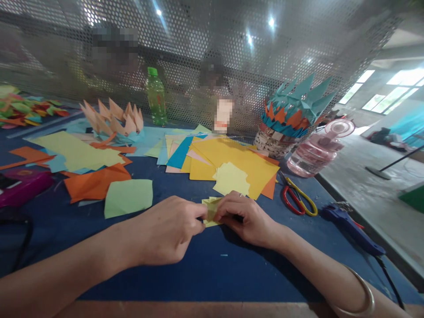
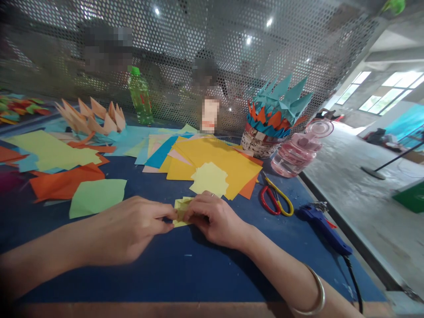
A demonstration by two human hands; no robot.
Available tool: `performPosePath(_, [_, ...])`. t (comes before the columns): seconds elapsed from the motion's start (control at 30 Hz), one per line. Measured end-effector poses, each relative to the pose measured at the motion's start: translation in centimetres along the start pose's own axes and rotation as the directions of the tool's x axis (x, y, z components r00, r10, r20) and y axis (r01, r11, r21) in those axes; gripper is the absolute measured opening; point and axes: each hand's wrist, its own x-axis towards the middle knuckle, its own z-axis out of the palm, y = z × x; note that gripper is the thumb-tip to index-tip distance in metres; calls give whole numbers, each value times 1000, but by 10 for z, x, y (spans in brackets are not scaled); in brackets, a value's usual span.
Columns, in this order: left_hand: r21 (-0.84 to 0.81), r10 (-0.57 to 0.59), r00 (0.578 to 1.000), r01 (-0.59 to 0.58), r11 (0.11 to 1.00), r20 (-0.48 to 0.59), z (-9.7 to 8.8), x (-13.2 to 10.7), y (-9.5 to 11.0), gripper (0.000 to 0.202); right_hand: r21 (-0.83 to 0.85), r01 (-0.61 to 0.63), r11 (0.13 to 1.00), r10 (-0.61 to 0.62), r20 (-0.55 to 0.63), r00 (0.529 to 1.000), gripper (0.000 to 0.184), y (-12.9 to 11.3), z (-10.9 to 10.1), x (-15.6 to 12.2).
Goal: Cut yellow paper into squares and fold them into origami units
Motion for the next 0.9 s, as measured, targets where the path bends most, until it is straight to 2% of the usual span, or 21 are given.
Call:
performPosePath(0.13, [-41,14,999,-12,999,51,0,0,-1,28,10,37,999,-38,36,999,18,-2,-3,0])
performPosePath(0.47, [-82,22,1000,-22,996,1,1,1,-2,26,8,30,1000,-30,62,998,18,-3,-5,0])
performPosePath(0.77, [-14,56,998,-56,998,3,3,1,-2,39,19,19,1000,-20,41,999,17,-1,-4,0])
performPosePath(0.9, [39,47,998,-48,998,31,4,1,1,38,8,27,1000,-28,42,999,19,-2,-5,0])
